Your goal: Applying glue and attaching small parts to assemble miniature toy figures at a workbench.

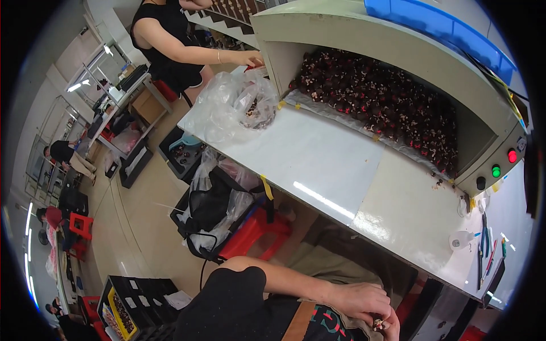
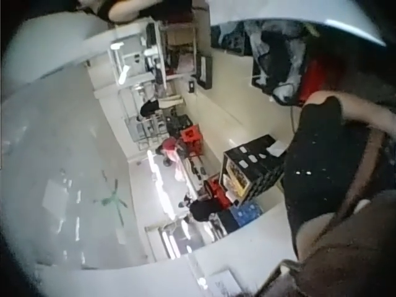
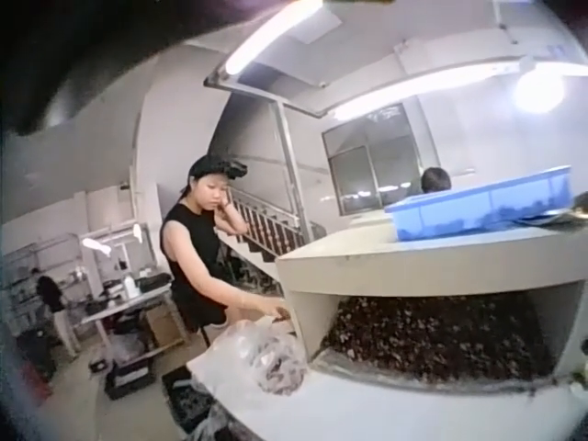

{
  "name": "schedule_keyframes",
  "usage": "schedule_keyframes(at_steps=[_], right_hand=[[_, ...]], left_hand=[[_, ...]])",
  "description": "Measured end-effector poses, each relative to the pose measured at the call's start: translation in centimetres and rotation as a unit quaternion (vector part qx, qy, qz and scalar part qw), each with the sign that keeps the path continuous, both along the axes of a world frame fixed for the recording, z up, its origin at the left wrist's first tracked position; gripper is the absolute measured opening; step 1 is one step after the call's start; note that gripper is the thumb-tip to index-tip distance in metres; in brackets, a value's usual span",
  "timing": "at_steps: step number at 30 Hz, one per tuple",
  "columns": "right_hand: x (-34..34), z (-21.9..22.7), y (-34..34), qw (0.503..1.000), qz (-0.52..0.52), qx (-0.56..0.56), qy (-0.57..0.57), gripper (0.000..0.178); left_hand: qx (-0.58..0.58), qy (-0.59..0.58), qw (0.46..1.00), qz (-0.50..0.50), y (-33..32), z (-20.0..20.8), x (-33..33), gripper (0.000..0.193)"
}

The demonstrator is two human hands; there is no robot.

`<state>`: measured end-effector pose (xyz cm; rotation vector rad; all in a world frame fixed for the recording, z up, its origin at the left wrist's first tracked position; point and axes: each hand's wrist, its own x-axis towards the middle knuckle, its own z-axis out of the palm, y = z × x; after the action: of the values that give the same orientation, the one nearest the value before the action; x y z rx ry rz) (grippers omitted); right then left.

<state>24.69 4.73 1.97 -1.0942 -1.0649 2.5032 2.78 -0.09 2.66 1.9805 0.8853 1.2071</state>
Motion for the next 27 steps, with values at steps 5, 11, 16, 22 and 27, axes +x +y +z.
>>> schedule_keyframes(at_steps=[5, 11, 16, 22, 27], right_hand=[[0.2, -0.3, 0.2, 1.0, 0.016, -0.003, -0.001, 0.046], [-0.2, 0.5, 0.1, 1.0, 0.003, -0.016, 0.007, 0.046], [-0.3, 0.7, -0.2, 0.998, -0.014, -0.041, 0.04, 0.047], [-0.6, 0.8, -0.5, 1.0, -0.009, -0.015, 0.013, 0.046], [0.2, -0.5, -0.7, 1.0, -0.009, -0.019, 0.006, 0.044]], left_hand=[[-0.005, 0.004, 1.0, -0.001, 0.0, 0.1, -0.1, 0.028], [0.002, 0.002, 1.0, 0.005, 0.0, 0.1, 0.0, 0.027], [0.0, 0.003, 1.0, 0.003, 0.0, 0.1, -0.1, 0.027], [0.016, -0.016, 1.0, 0.015, -0.1, -0.1, 0.3, 0.027], [0.015, -0.012, 1.0, 0.011, -0.3, 0.0, 0.3, 0.028]])
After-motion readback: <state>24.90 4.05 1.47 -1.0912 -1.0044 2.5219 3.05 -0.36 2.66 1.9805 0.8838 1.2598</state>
